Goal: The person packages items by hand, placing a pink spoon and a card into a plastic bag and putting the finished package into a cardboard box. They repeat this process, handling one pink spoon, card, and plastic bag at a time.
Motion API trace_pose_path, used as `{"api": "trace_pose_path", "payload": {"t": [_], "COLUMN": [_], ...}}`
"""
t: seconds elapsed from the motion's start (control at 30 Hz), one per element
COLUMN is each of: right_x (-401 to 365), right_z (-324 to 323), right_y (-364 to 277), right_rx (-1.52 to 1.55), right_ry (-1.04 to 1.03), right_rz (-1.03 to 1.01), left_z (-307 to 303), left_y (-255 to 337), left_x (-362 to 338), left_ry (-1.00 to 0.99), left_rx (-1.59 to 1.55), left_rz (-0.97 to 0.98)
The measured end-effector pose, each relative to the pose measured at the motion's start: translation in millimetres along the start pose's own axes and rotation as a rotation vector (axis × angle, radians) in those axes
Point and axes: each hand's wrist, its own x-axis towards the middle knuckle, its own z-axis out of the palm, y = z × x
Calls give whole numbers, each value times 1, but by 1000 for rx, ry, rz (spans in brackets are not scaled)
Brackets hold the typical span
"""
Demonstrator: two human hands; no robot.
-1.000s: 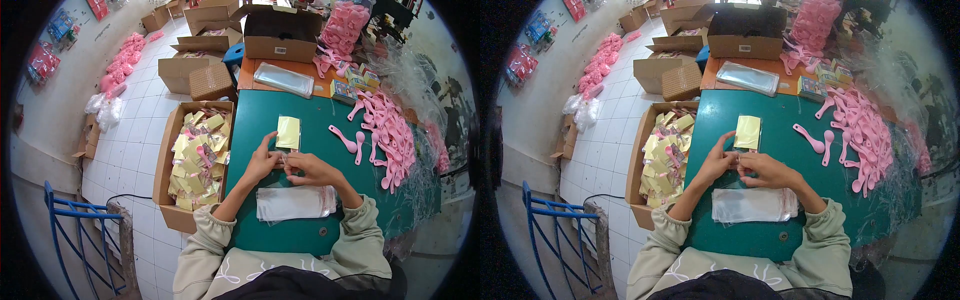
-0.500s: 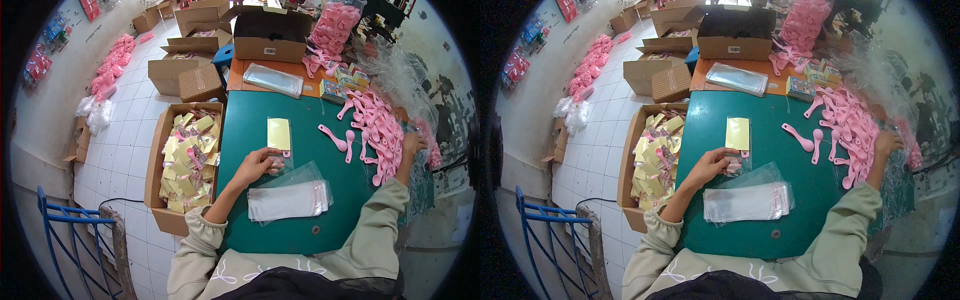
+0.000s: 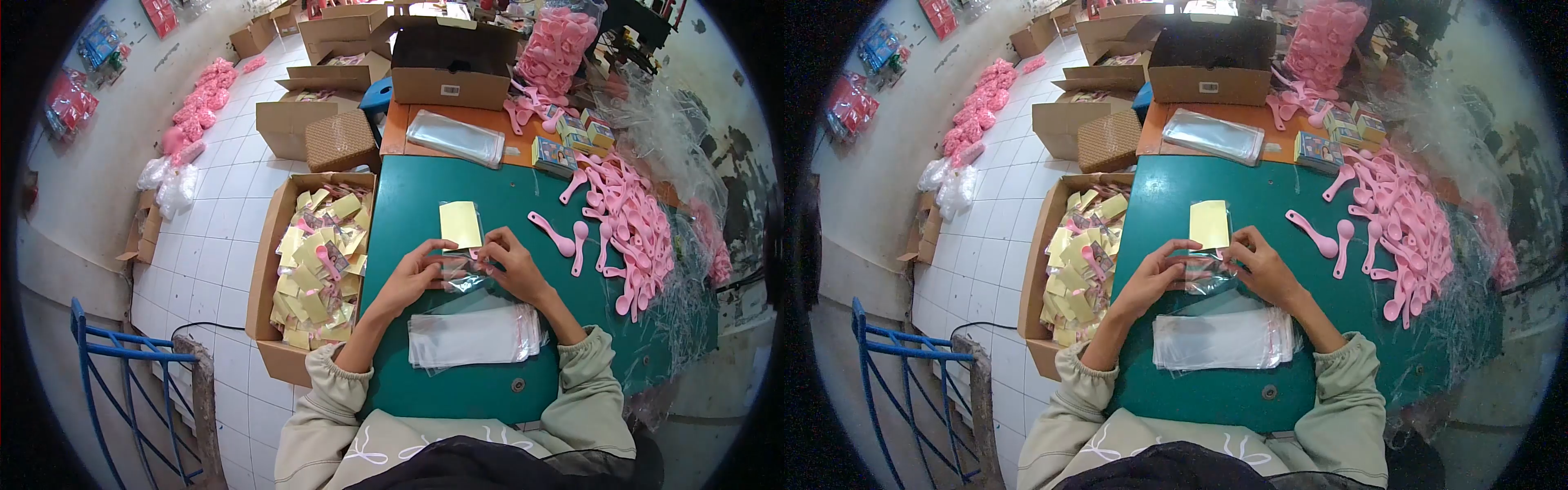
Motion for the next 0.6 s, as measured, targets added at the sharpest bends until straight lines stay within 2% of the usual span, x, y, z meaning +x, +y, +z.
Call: {"api": "trace_pose_path", "payload": {"t": [0.07,0.17,0.37,0.5,0.57,0.6], "right_x": [-4,-3,-3,-3,-1,0], "right_z": [-3,-8,-6,6,8,8], "right_y": [2,0,10,19,19,18], "right_rx": [91,165,418,744,780,798], "right_ry": [6,9,8,68,59,55], "right_rz": [67,152,386,513,558,581], "left_z": [0,9,9,11,9,9], "left_y": [-8,-5,-10,-13,-18,-18], "left_x": [2,2,7,12,16,16], "left_ry": [34,96,214,281,312,319], "left_rx": [167,602,647,644,657,644], "left_rz": [110,156,265,260,291,234]}}
